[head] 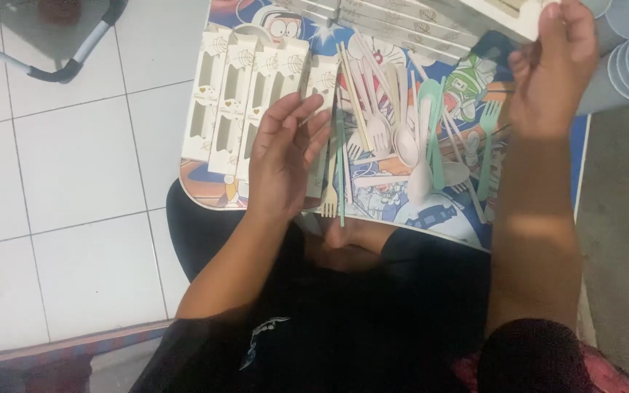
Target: Packing plastic cutlery including forks, spoons, and straws into individual cardboard boxes.
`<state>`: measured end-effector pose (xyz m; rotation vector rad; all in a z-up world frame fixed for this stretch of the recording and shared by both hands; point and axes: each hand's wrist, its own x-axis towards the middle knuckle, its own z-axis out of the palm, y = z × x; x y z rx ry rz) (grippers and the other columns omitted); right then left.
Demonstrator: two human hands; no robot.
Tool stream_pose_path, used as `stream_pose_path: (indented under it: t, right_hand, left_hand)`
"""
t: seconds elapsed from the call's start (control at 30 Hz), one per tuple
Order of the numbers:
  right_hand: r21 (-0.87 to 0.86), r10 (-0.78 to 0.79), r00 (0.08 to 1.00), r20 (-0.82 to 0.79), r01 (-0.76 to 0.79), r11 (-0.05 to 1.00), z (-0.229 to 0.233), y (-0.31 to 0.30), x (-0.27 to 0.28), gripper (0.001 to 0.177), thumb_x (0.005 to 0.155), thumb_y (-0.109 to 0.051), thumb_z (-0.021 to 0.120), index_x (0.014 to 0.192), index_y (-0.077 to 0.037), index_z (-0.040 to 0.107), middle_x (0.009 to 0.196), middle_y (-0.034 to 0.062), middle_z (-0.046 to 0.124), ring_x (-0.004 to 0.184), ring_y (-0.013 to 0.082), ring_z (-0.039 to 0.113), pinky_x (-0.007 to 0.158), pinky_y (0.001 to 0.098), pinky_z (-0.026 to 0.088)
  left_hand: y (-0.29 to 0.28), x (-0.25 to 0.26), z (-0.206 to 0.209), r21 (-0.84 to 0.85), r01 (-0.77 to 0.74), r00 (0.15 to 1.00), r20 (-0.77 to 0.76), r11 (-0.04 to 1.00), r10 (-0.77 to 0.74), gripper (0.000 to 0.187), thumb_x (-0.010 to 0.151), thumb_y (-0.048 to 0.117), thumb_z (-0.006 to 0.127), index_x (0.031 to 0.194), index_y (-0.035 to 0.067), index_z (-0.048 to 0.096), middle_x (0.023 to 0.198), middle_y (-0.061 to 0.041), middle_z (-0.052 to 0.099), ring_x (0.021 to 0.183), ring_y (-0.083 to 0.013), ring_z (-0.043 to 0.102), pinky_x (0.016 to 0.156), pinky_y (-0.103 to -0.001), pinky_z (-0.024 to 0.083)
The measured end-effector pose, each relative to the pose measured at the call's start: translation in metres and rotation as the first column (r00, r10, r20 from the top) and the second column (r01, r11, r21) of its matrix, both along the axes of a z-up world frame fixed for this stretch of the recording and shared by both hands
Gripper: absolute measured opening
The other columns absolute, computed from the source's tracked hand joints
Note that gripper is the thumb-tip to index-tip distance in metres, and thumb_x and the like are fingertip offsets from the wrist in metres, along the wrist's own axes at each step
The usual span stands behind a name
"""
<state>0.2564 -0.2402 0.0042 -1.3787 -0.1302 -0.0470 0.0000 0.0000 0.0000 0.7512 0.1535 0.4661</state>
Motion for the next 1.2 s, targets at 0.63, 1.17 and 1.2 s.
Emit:
stream_pose_path:
  t: [0.63, 1.17, 1.2]
  right_hand:
    - [-0.244, -0.003, 0.998, 0.056, 0.017, 0.970, -0.001, 0.029, 0.025, 0.017, 0.101, -0.031, 0.082, 0.111, -0.018, 0.076, 0.086, -0.0063, 0.069, 0.071, -0.0002, 0.061, 0.060, 0.0139, 0.050]
    - [-0.430, -0.125, 0.877, 0.464, 0.346, 0.834, -0.023, -0.125, -0.103, 0.034, 0.116, -0.029, 0.055, 0.135, -0.001, 0.062, 0.131, 0.0143, 0.063, 0.112, 0.0229, 0.063, 0.088, 0.0349, 0.049]
    - [-0.425, -0.153, 0.838, 0.524, 0.413, 0.805, -0.041, -0.152, -0.104, 0.032, 0.123, -0.023, 0.055, 0.139, 0.003, 0.063, 0.134, 0.0188, 0.063, 0.117, 0.0280, 0.061, 0.090, 0.0380, 0.047]
  left_hand:
    - [0.019, -0.038, 0.022, 0.435, -0.292, 0.950, 0.029, 0.852, 0.311, 0.021, 0.110, 0.018, 0.057, 0.131, 0.015, 0.055, 0.144, -0.010, 0.059, 0.121, -0.0186, 0.068, 0.111, -0.038, 0.052]
    - [0.061, -0.086, 0.006, 0.706, -0.589, 0.644, 0.117, 0.393, 0.756, 0.027, 0.112, 0.017, 0.052, 0.138, 0.012, 0.053, 0.148, -0.006, 0.052, 0.135, -0.0243, 0.054, 0.118, -0.036, 0.044]
    - [0.064, -0.090, -0.001, 0.716, -0.607, 0.585, 0.109, 0.345, 0.804, 0.025, 0.110, 0.017, 0.050, 0.135, 0.014, 0.054, 0.147, -0.004, 0.053, 0.136, -0.0256, 0.054, 0.117, -0.037, 0.043]
